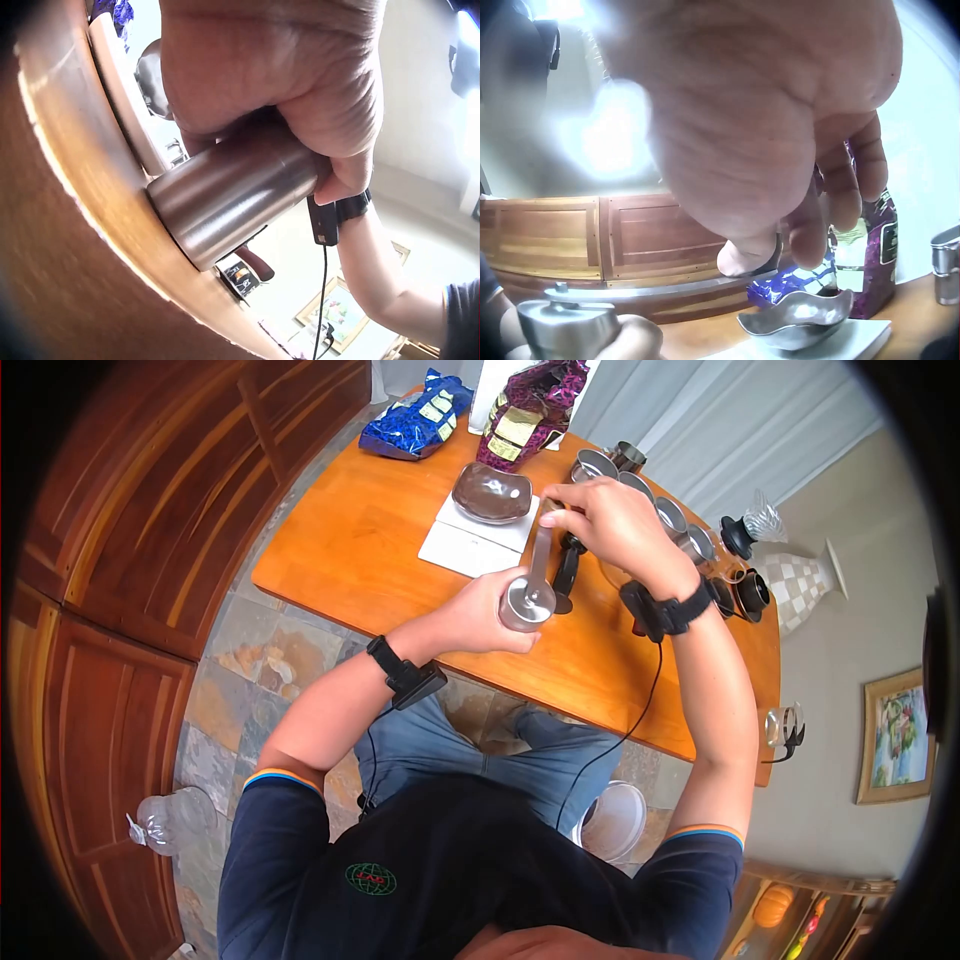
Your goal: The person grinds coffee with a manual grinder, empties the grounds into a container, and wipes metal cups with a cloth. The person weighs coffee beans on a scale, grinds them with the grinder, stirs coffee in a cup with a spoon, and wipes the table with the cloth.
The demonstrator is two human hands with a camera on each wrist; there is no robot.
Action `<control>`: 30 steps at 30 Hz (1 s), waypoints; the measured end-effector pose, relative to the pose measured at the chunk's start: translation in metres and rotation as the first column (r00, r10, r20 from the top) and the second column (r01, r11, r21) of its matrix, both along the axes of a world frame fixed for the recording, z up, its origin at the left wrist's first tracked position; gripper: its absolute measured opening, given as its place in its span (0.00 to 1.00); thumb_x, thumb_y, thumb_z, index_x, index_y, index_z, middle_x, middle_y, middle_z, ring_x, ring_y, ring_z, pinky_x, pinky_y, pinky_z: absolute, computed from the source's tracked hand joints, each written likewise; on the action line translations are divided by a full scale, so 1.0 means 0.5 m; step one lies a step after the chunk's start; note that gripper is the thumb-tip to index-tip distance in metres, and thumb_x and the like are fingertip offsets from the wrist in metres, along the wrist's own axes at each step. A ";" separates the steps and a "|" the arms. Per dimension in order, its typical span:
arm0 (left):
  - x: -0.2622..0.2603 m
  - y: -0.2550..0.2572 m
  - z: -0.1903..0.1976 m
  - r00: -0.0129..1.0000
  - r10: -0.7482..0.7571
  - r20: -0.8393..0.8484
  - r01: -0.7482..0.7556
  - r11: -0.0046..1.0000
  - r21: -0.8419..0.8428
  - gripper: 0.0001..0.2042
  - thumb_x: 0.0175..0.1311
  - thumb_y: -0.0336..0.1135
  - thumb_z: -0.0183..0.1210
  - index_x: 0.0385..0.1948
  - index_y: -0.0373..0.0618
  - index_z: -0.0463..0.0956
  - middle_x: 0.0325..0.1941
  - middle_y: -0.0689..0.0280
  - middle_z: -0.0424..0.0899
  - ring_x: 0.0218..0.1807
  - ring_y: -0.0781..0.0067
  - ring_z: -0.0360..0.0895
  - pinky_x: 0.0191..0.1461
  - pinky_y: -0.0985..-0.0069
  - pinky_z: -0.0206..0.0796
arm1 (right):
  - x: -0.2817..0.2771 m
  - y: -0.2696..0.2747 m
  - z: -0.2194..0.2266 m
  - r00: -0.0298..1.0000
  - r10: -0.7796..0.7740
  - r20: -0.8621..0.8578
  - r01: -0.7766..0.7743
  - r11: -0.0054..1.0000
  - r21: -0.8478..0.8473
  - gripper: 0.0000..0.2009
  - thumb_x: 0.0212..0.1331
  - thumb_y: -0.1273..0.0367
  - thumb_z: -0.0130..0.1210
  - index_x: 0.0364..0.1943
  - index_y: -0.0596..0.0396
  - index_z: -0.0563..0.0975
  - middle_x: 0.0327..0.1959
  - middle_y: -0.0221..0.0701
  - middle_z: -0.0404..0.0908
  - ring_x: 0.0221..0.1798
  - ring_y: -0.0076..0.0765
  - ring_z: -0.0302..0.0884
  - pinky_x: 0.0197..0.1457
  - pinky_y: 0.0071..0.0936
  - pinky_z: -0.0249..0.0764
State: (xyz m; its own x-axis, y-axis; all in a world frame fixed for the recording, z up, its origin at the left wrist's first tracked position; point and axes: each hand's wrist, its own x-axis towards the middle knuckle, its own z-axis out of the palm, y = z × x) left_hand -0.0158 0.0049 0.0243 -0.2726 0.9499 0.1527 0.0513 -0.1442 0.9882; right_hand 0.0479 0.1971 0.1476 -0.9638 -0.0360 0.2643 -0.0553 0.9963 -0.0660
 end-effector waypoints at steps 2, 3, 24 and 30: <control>0.001 -0.001 -0.001 1.000 0.007 -0.020 -0.007 1.000 0.015 0.20 0.49 0.28 0.69 0.46 0.42 0.75 0.40 0.70 0.83 0.43 0.83 0.79 0.51 0.78 0.72 | 0.031 0.007 0.000 1.000 -0.004 -0.018 0.004 1.000 -0.020 0.16 0.60 0.55 0.62 0.45 0.47 0.85 0.33 0.37 0.86 0.41 0.48 0.83 0.41 0.43 0.76; 0.001 0.000 -0.002 0.999 0.014 -0.040 -0.013 0.999 0.030 0.20 0.49 0.28 0.69 0.47 0.41 0.76 0.39 0.70 0.84 0.42 0.83 0.78 0.49 0.78 0.72 | 0.047 0.012 0.000 0.999 -0.009 -0.035 0.007 0.999 -0.039 0.16 0.60 0.55 0.62 0.45 0.47 0.85 0.34 0.37 0.86 0.41 0.48 0.82 0.42 0.43 0.76; -0.004 0.005 -0.015 0.997 0.026 -0.071 -0.022 0.998 0.063 0.22 0.48 0.29 0.71 0.47 0.42 0.75 0.41 0.69 0.82 0.45 0.82 0.78 0.51 0.78 0.71 | 0.289 -0.073 -0.005 0.996 -0.060 -0.065 0.064 0.996 0.069 0.15 0.52 0.66 0.69 0.42 0.54 0.81 0.24 0.33 0.76 0.31 0.40 0.73 0.36 0.36 0.72; -0.004 0.004 -0.016 0.994 0.050 -0.100 -0.041 0.996 0.083 0.21 0.47 0.29 0.71 0.46 0.42 0.76 0.40 0.69 0.82 0.43 0.82 0.77 0.50 0.78 0.71 | 0.317 -0.117 0.010 0.998 0.060 -0.002 -0.060 0.996 0.072 0.16 0.50 0.67 0.70 0.43 0.54 0.81 0.24 0.30 0.74 0.31 0.38 0.73 0.34 0.34 0.73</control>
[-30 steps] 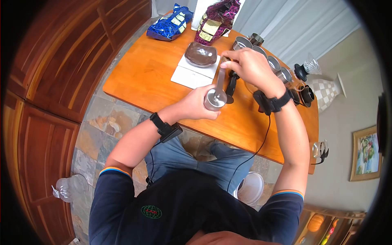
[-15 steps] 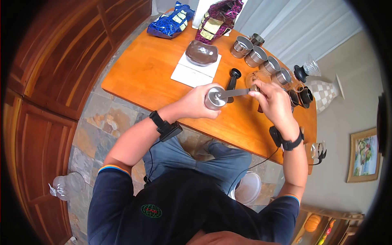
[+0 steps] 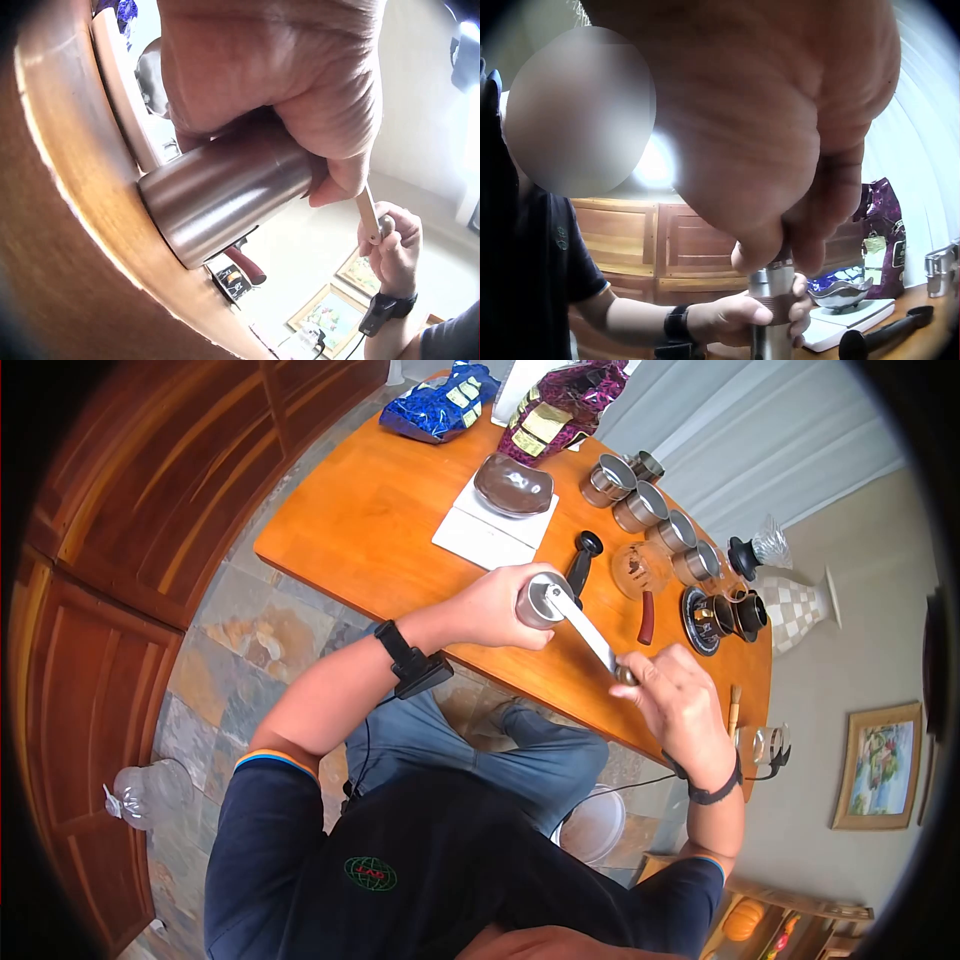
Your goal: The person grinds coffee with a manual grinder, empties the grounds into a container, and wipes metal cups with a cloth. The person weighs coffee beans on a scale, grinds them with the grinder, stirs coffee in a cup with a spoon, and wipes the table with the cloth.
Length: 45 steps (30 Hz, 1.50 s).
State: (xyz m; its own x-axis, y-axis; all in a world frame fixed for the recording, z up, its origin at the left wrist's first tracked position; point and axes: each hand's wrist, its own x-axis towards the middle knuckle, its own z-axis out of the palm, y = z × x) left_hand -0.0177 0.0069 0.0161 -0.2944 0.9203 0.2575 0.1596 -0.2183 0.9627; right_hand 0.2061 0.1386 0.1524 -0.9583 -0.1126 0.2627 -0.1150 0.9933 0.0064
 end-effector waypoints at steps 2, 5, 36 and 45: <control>-0.001 0.000 0.001 1.000 -0.004 0.002 0.004 1.000 0.012 0.21 0.47 0.29 0.71 0.46 0.42 0.76 0.40 0.69 0.82 0.43 0.82 0.77 0.50 0.78 0.71 | -0.001 -0.017 0.009 0.996 0.082 0.039 -0.082 0.997 -0.007 0.18 0.49 0.67 0.71 0.44 0.56 0.81 0.23 0.29 0.72 0.31 0.36 0.73 0.33 0.34 0.73; -0.002 0.001 -0.003 1.000 -0.006 -0.014 0.007 0.999 0.035 0.22 0.46 0.30 0.71 0.46 0.42 0.77 0.40 0.67 0.83 0.43 0.80 0.79 0.50 0.77 0.71 | -0.009 -0.047 0.014 0.985 0.158 0.075 -0.157 0.987 -0.019 0.19 0.44 0.67 0.73 0.43 0.54 0.82 0.23 0.27 0.74 0.29 0.34 0.73 0.30 0.32 0.70; -0.012 -0.001 -0.020 0.964 0.015 -0.266 -0.029 0.998 -0.050 0.14 0.51 0.32 0.67 0.39 0.39 0.77 0.36 0.67 0.85 0.38 0.74 0.80 0.42 0.69 0.71 | -0.380 -0.099 -0.010 0.904 0.425 -0.040 -0.419 0.901 0.111 0.15 0.49 0.56 0.66 0.39 0.44 0.88 0.28 0.27 0.82 0.41 0.36 0.78 0.47 0.34 0.75; -0.006 -0.008 0.006 1.000 -0.023 0.001 0.023 0.999 -0.022 0.18 0.50 0.27 0.69 0.44 0.43 0.75 0.41 0.70 0.82 0.45 0.82 0.78 0.52 0.78 0.72 | -0.410 0.036 -0.007 0.983 0.169 -0.069 -0.165 0.985 0.050 0.14 0.53 0.54 0.65 0.35 0.47 0.88 0.25 0.37 0.84 0.36 0.48 0.84 0.42 0.43 0.77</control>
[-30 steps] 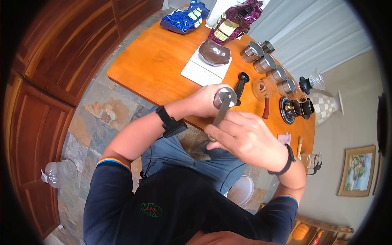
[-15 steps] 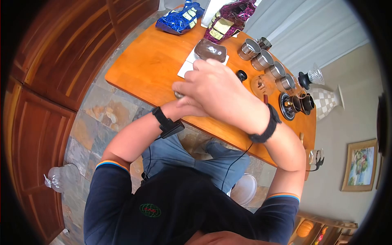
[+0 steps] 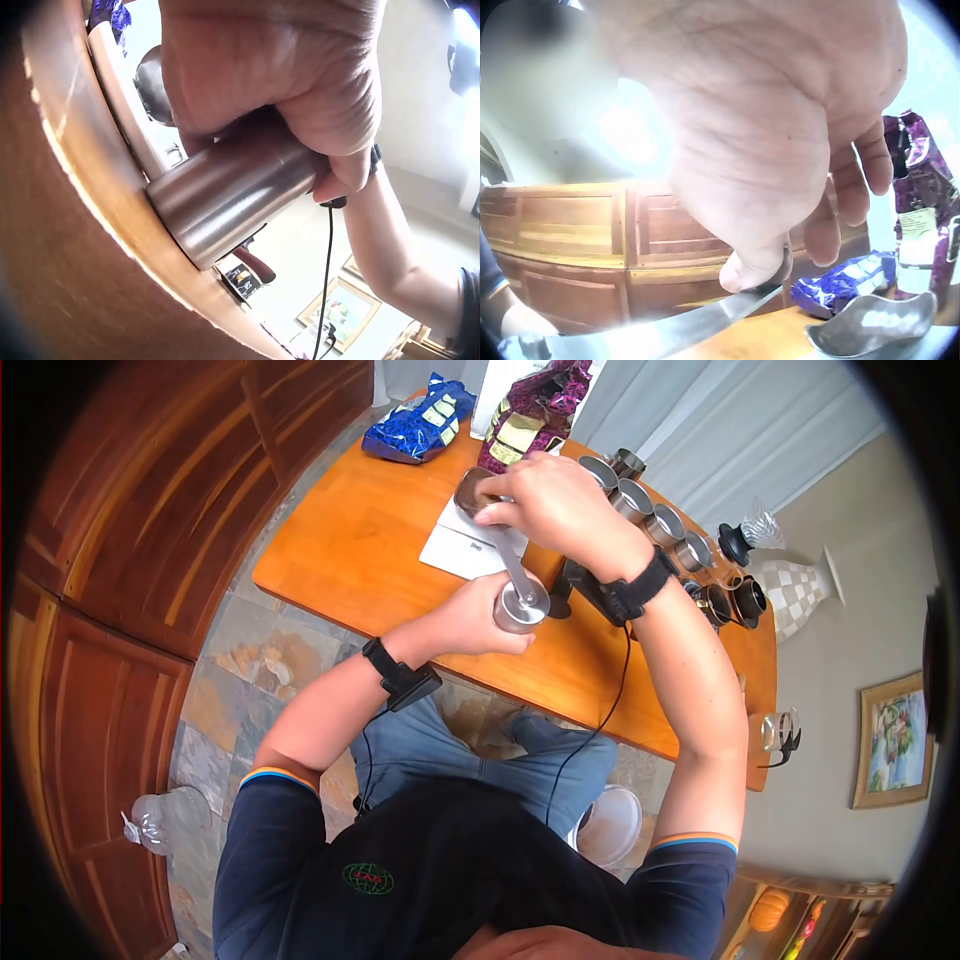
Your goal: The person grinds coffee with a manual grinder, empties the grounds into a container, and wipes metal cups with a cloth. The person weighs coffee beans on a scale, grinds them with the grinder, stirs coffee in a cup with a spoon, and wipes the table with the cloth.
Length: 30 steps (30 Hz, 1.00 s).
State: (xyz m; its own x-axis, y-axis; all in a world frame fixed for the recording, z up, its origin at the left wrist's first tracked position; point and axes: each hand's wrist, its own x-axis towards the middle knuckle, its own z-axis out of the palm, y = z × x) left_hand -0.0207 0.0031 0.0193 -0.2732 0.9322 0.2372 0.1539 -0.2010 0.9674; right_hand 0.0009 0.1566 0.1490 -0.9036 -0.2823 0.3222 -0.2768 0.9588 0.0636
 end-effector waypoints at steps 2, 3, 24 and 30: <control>0.002 -0.003 0.000 0.997 0.012 0.081 -0.009 0.999 -0.041 0.19 0.50 0.27 0.69 0.44 0.43 0.75 0.41 0.70 0.82 0.45 0.82 0.78 0.52 0.79 0.71 | 0.022 0.028 -0.001 0.997 -0.077 0.017 0.077 0.997 0.012 0.15 0.54 0.54 0.65 0.38 0.48 0.88 0.27 0.38 0.85 0.38 0.49 0.84 0.43 0.43 0.77; 0.002 -0.003 -0.001 0.997 0.007 0.078 -0.004 0.999 -0.039 0.19 0.50 0.27 0.69 0.44 0.43 0.75 0.41 0.70 0.82 0.45 0.82 0.78 0.52 0.79 0.71 | 0.037 0.041 -0.002 0.993 -0.112 0.022 0.112 0.994 -0.008 0.17 0.55 0.53 0.64 0.40 0.49 0.87 0.30 0.37 0.85 0.40 0.48 0.82 0.43 0.43 0.76; 0.001 -0.001 -0.008 0.999 0.034 -0.007 -0.034 0.999 0.033 0.22 0.48 0.28 0.70 0.48 0.41 0.75 0.42 0.69 0.82 0.45 0.83 0.77 0.51 0.79 0.71 | 0.395 -0.018 -0.013 0.957 -0.283 0.061 0.288 0.952 -0.101 0.15 0.53 0.68 0.69 0.42 0.57 0.80 0.26 0.36 0.76 0.33 0.43 0.75 0.38 0.37 0.73; 0.000 0.000 -0.011 0.999 0.016 0.036 -0.018 0.999 0.044 0.22 0.47 0.28 0.71 0.47 0.41 0.76 0.42 0.70 0.81 0.45 0.83 0.76 0.51 0.79 0.71 | 0.402 -0.062 0.007 0.990 -0.106 0.090 0.111 0.992 -0.062 0.19 0.46 0.69 0.72 0.44 0.54 0.81 0.24 0.32 0.74 0.30 0.38 0.73 0.32 0.35 0.71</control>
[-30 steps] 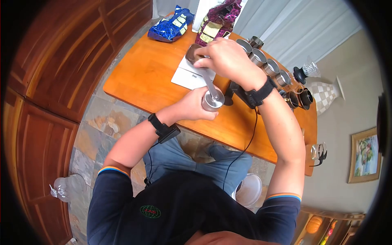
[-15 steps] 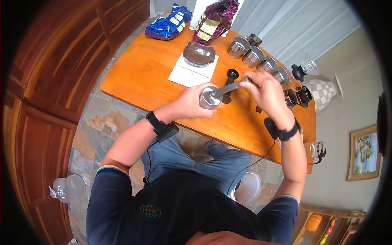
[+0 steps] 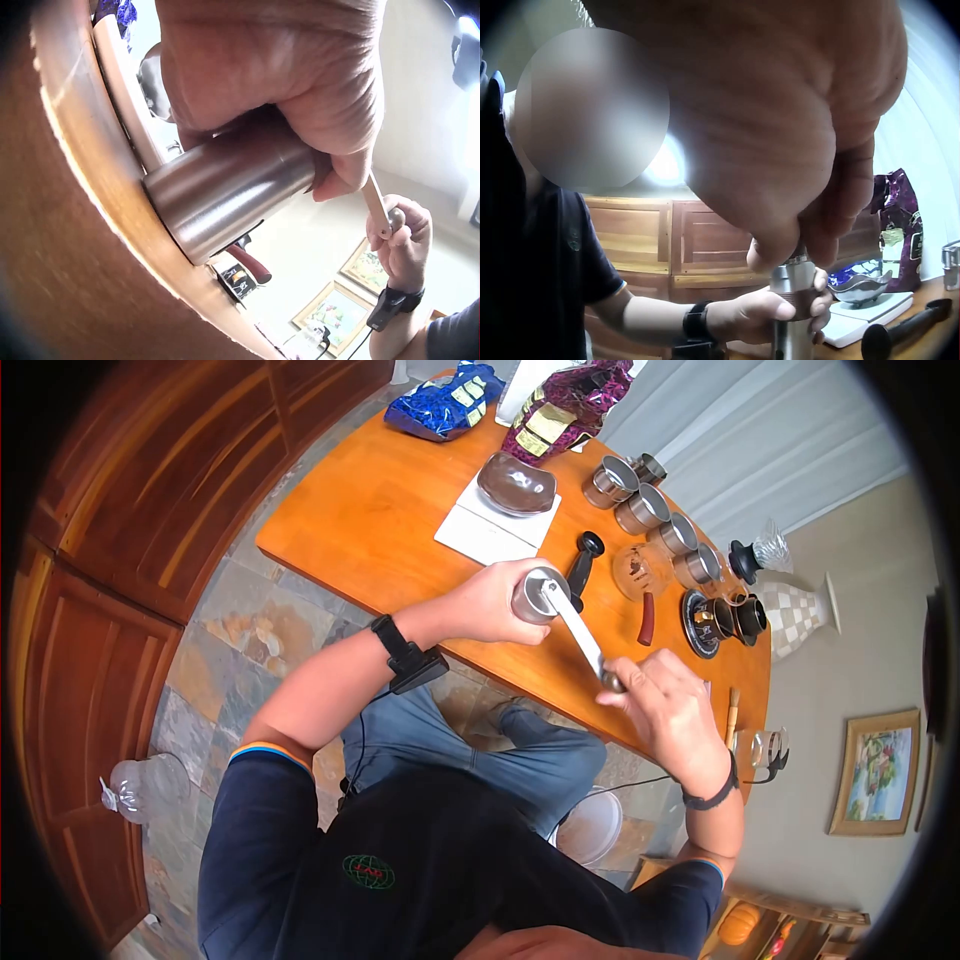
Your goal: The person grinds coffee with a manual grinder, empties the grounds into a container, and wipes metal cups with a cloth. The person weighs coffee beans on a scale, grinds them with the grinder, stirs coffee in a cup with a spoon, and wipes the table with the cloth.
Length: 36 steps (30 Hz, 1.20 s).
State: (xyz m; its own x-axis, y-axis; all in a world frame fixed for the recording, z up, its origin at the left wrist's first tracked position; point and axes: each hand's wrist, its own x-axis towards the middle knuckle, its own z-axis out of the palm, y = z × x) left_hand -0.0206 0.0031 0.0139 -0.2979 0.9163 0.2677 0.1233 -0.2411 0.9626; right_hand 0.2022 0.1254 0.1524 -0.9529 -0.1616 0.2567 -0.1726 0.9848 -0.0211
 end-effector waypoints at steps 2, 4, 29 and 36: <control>-0.001 0.003 -0.009 1.000 0.012 -0.011 -0.012 1.000 0.012 0.22 0.47 0.29 0.71 0.47 0.42 0.76 0.41 0.70 0.81 0.45 0.83 0.76 0.51 0.78 0.71 | -0.008 -0.021 0.012 0.998 0.050 0.032 -0.051 0.998 0.025 0.20 0.45 0.68 0.73 0.45 0.55 0.81 0.24 0.31 0.73 0.30 0.36 0.73 0.31 0.35 0.71; -0.001 0.005 -0.010 1.000 0.020 -0.023 -0.019 1.000 0.023 0.22 0.47 0.29 0.71 0.47 0.42 0.76 0.41 0.70 0.81 0.44 0.83 0.76 0.51 0.78 0.71 | -0.021 -0.043 0.016 0.976 0.203 0.074 -0.204 0.979 0.005 0.19 0.49 0.69 0.70 0.46 0.58 0.79 0.26 0.29 0.72 0.31 0.35 0.73 0.35 0.32 0.74; 0.010 -0.015 0.010 0.995 -0.007 -0.098 0.007 1.000 -0.005 0.16 0.52 0.30 0.67 0.43 0.41 0.77 0.39 0.67 0.84 0.41 0.77 0.78 0.48 0.73 0.72 | -0.339 -0.094 -0.024 0.898 0.438 -0.052 -0.428 0.894 0.134 0.11 0.52 0.59 0.65 0.34 0.49 0.83 0.28 0.27 0.80 0.39 0.36 0.76 0.46 0.33 0.74; 0.001 0.004 -0.006 0.965 0.050 -0.259 -0.070 0.995 -0.071 0.20 0.51 0.31 0.70 0.47 0.43 0.76 0.44 0.68 0.84 0.45 0.77 0.81 0.49 0.73 0.74 | -0.389 -0.051 -0.015 0.938 0.345 -0.039 -0.343 0.938 0.056 0.12 0.53 0.57 0.65 0.32 0.49 0.87 0.29 0.33 0.85 0.42 0.42 0.83 0.46 0.38 0.77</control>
